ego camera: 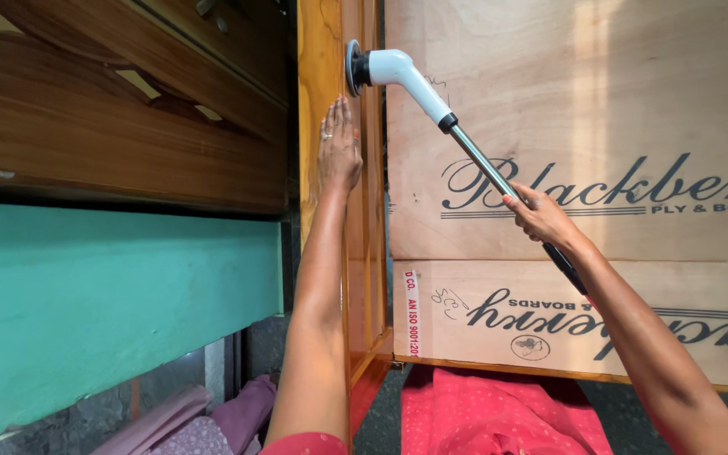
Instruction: The person uses a handheld electric sander with a long extension pole to sand the surface of a wooden wardrobe. They move the sander along the top edge and then down the vertical side of the furniture piece.
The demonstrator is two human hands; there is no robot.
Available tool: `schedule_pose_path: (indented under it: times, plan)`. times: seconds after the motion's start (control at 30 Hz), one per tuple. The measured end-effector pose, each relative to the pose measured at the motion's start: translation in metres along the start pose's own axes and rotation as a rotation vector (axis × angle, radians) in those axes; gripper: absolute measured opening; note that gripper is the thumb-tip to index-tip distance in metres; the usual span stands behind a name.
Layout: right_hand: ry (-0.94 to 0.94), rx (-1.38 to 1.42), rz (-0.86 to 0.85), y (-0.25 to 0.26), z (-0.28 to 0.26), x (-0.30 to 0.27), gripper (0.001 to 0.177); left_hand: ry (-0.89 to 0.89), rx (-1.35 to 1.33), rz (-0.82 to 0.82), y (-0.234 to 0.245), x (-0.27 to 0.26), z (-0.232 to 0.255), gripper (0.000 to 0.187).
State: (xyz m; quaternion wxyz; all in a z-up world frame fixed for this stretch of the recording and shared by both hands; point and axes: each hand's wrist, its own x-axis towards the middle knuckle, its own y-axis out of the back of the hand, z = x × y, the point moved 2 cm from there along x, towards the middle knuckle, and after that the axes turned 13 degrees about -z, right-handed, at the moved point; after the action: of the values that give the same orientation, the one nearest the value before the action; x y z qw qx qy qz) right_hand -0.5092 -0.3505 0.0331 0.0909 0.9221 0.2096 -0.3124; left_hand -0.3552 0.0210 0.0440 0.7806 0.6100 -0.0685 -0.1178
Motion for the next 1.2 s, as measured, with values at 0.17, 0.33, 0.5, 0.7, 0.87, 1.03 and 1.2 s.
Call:
schedule_pose_path:
  times: [0.17, 0.33, 0.5, 0.7, 0.87, 1.03, 1.2]
  plan:
    - [-0.008, -0.055, 0.047, -0.014, 0.021, -0.007, 0.052, -0.017, 0.023, 0.035, 0.003, 0.002, 0.0, 0.059]
    - [-0.044, -0.097, 0.066, -0.04, 0.051, -0.024, 0.055, -0.014, 0.026, 0.023, 0.001, 0.001, 0.0, 0.058]
    - [-0.07, -0.068, 0.049, -0.063, 0.079, -0.04, 0.056, 0.01, 0.013, 0.011, -0.006, 0.005, -0.004, 0.056]
    - [-0.082, -0.066, 0.041, -0.078, 0.101, -0.055, 0.058, 0.021, 0.053, 0.015, -0.017, 0.01, -0.01, 0.057]
    - [-0.086, -0.122, 0.042, -0.082, 0.104, -0.066, 0.058, -0.017, 0.042, 0.05, -0.018, 0.0, -0.011, 0.058]
    - [-0.087, -0.116, 0.027, -0.086, 0.111, -0.084, 0.054, 0.079, 0.021, 0.023, -0.016, -0.036, 0.0, 0.059]
    - [-0.048, -0.102, 0.018, -0.085, 0.113, -0.099, 0.054, 0.085, 0.04, -0.047, -0.007, -0.105, 0.011, 0.064]
